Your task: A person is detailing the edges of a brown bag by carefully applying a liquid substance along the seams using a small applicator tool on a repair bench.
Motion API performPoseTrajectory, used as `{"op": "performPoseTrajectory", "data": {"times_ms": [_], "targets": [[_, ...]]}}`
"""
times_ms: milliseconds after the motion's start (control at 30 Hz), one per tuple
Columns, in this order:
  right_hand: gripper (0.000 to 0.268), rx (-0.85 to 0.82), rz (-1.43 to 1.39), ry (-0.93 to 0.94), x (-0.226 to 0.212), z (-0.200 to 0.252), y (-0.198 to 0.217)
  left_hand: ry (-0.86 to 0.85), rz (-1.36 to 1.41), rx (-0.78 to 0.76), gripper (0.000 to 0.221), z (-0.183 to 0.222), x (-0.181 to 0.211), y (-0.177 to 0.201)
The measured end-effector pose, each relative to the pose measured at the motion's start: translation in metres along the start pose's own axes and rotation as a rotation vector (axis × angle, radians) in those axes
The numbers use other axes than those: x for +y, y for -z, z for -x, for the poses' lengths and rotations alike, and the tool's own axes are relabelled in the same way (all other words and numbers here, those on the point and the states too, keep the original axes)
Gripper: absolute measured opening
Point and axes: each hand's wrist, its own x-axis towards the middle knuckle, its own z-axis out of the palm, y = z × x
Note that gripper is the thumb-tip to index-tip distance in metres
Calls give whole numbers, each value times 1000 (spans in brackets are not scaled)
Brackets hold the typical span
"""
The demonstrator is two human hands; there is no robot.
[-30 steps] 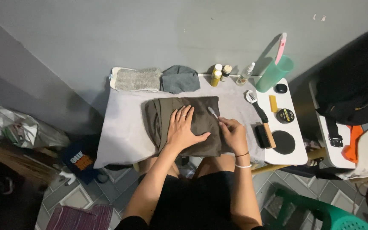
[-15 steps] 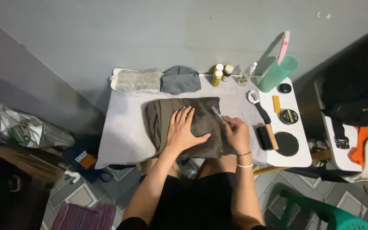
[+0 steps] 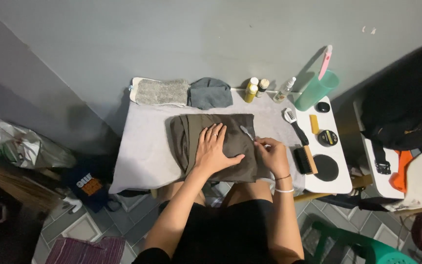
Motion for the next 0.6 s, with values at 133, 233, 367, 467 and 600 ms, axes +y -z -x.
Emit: {"op": "performPoseTrajectory", "data": {"times_ms": [133,233,367,467,600], "targets": [[8,98,147,-7,4,1,0,-3,-1,-25,108,1,0,7],[10,9,-2,-53,-1,3,-2,9,20,-39,110,0,-1,7],[11,48,63,-53,-1,8,0,2,8,-42,107,3,1,9],[10,51,76,-22,6,1,-1,5,14,-50,107,1,1,11],[10,11,14,-14,1,0,-1,5,44,-50,108,2,3,11]]}}
